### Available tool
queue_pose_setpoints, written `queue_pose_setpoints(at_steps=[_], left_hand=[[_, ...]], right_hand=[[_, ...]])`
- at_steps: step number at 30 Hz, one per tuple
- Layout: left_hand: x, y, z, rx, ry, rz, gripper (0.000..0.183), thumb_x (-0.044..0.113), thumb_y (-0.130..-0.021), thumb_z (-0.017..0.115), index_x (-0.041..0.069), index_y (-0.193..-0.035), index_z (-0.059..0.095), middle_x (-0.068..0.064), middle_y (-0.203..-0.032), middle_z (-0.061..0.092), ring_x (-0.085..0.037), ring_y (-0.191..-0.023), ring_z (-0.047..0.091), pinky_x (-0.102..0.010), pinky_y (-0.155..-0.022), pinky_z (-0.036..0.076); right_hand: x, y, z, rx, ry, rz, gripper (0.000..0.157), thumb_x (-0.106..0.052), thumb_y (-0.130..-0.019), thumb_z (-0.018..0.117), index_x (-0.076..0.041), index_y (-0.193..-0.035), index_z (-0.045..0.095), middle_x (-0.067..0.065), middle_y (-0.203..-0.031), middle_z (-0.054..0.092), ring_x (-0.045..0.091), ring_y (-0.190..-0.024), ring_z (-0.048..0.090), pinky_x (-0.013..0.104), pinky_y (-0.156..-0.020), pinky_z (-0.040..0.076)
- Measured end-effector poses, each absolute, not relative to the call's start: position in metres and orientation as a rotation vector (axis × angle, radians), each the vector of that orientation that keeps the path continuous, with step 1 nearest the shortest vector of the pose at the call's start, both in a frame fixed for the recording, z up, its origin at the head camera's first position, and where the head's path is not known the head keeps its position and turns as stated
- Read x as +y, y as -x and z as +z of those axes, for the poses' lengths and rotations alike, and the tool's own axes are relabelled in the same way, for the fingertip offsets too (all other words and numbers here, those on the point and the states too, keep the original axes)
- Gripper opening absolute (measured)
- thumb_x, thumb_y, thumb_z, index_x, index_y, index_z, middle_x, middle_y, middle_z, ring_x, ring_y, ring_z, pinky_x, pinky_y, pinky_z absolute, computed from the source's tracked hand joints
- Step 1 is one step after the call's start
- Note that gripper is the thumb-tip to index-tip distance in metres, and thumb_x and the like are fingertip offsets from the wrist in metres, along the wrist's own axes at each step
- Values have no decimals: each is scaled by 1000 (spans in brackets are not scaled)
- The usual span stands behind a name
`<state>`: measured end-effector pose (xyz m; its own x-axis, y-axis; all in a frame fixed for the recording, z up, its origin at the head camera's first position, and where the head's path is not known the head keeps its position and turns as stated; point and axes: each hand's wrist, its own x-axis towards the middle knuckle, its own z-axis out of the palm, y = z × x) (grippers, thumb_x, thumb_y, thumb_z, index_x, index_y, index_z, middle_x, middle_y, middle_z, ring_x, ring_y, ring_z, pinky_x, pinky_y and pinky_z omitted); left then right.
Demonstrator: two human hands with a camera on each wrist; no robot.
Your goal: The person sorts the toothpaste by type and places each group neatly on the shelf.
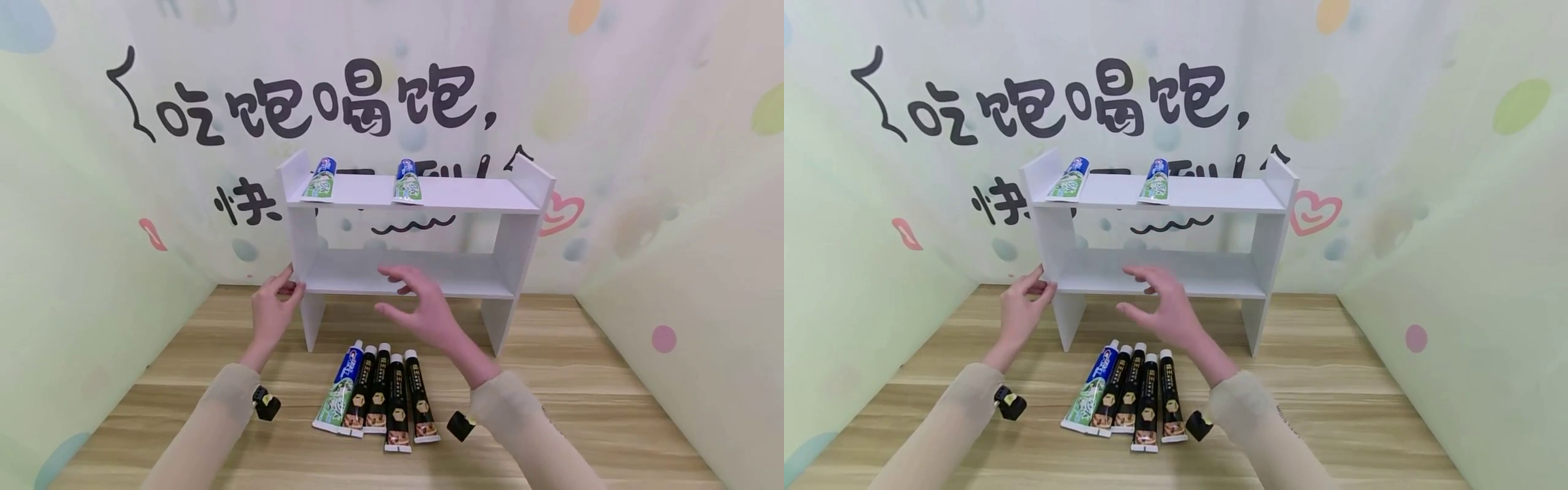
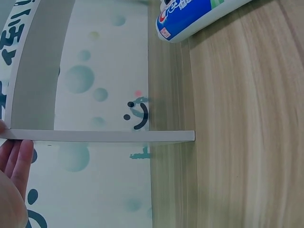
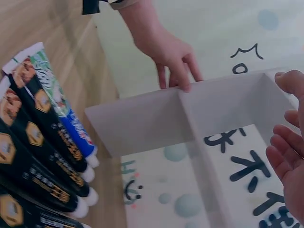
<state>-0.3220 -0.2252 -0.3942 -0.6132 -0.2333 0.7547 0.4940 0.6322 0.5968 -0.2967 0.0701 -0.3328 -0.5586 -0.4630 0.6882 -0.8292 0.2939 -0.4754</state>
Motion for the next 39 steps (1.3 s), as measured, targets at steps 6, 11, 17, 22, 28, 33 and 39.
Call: queue_pose_setpoints(at_steps=[6, 11, 17, 22, 28, 33, 39], left_hand=[[-228, 321, -394, -2006, 194, -1075, 41, 4, -86, 74, -5, -124, 63, -26, -87, 70, -38, -75, 71, 3, -65, 44], [-229, 322, -392, -2033, 181, -1106, 44, 5, -86, 75, -4, -127, 62, -25, -90, 72, -37, -77, 70, 1, -65, 45], [-231, 323, -390, -2068, 140, -1171, 44, 7, -86, 75, -1, -128, 63, -24, -90, 73, -4, -70, 63, -2, -64, 47], [-234, 322, -390, -2084, 133, -1265, 44, 8, -87, 74, 0, -129, 63, -26, -92, 72, 15, -65, 54, -3, -62, 48], [-237, 323, -387, -2111, 171, -1262, 43, 11, -87, 76, -1, -126, 64, -27, -91, 73, 16, -64, 55, -3, -63, 48], [-241, 324, -383, -2162, 167, -1231, 44, 15, -84, 79, 1, -124, 67, -25, -93, 74, 19, -63, 55, -3, -63, 48], [-246, 322, -378, -2217, 185, -1232, 46, 16, -85, 79, 0, -126, 66, -25, -94, 74, 19, -62, 57, -5, -62, 50]], right_hand=[[57, 293, -365, -2173, -1136, 1231, 60, -14, -81, 81, -10, -135, 56, 9, -130, 64, 22, -114, 60, 35, -93, 56], [46, 286, -391, -2276, -1043, 1345, 60, -22, -84, 79, -11, -137, 54, 5, -125, 64, 19, -110, 62, 34, -92, 57], [31, 275, -421, -2442, -890, 1510, 57, -30, -88, 75, -13, -138, 52, 6, -124, 63, 26, -107, 65, 27, -87, 57], [21, 266, -440, -2497, -871, 1530, 55, -30, -90, 73, -13, -138, 52, 10, -127, 62, 29, -105, 66, 17, -79, 56], [15, 261, -453, -2615, -904, 1431, 55, -31, -91, 71, -10, -138, 51, 12, -125, 61, 21, -100, 67, 15, -73, 55], [16, 259, -459, -2704, -895, 1299, 56, -32, -90, 73, -6, -136, 54, 10, -118, 64, 14, -96, 66, 16, -73, 55], [15, 258, -464, -2795, -938, 977, 53, -38, -90, 71, -10, -133, 58, 1, -115, 69, 9, -100, 65, 22, -81, 55]])
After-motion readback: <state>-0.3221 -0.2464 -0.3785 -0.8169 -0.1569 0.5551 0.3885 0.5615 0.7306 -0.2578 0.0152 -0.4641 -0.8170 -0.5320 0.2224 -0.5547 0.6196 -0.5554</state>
